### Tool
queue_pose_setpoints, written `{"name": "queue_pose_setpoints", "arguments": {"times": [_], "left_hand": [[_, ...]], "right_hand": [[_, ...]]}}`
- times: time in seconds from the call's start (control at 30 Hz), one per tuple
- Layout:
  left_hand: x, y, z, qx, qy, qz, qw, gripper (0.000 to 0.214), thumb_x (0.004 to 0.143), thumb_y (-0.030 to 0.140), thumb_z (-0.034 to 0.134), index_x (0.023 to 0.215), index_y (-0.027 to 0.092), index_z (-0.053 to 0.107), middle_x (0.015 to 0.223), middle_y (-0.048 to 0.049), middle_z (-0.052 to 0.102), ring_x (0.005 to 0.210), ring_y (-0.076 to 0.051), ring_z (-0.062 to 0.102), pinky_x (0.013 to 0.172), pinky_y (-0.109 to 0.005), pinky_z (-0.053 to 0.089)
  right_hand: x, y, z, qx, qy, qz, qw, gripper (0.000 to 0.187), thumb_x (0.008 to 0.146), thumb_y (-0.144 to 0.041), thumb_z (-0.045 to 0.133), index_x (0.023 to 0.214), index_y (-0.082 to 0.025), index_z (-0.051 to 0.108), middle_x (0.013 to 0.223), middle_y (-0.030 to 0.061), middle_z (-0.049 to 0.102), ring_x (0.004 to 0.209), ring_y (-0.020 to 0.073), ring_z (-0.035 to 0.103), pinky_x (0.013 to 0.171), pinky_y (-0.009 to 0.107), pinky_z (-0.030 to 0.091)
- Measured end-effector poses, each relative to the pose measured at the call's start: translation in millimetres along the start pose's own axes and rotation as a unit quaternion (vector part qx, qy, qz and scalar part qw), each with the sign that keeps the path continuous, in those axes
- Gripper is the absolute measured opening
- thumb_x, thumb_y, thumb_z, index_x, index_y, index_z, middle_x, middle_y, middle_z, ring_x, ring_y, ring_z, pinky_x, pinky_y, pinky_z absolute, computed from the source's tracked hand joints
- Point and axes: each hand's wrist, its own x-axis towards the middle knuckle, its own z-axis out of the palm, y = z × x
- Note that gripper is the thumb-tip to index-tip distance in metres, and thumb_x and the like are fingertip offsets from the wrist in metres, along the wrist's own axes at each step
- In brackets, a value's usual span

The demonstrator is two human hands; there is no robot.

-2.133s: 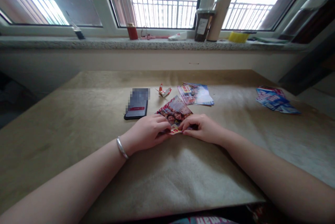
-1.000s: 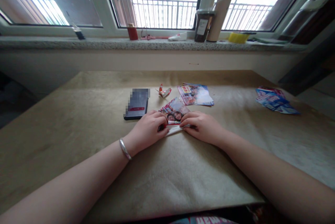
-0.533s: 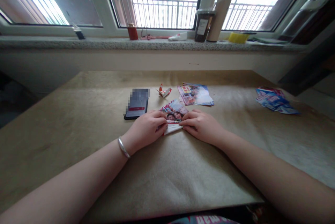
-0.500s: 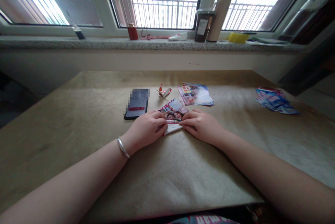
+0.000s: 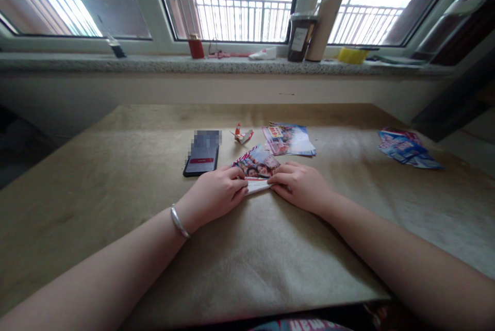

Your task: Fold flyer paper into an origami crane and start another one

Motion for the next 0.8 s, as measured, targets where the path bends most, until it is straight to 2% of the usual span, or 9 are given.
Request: {"name": "queue_pose_setpoints", "arguments": {"times": [0.4,0.8], "left_hand": [[1.4,3.8,-3.4,0.035,-0.010,-0.009,0.999,0.027,0.091,0.029,0.044,0.093,0.019,0.069,0.087,-0.0068,0.062,0.086,-0.019,0.058,0.073,-0.029,0.050],[2.4,6.2,-6.2,0.044,-0.039,-0.016,0.998,0.028,0.091,0.032,0.043,0.099,0.017,0.066,0.091,-0.0081,0.060,0.089,-0.021,0.057,0.075,-0.033,0.051]], "right_hand": [[1.5,-2.5,-2.6,-0.017,-0.021,0.010,1.000,0.021,0.088,-0.030,0.053,0.093,-0.024,0.072,0.091,0.0037,0.068,0.085,0.0177,0.058,0.073,0.029,0.044],[0.9,-4.1,-4.3,-0.024,-0.029,0.021,0.999,0.021,0.088,-0.031,0.052,0.095,-0.025,0.071,0.093,0.0031,0.067,0.089,0.0172,0.058,0.074,0.028,0.043]]}}
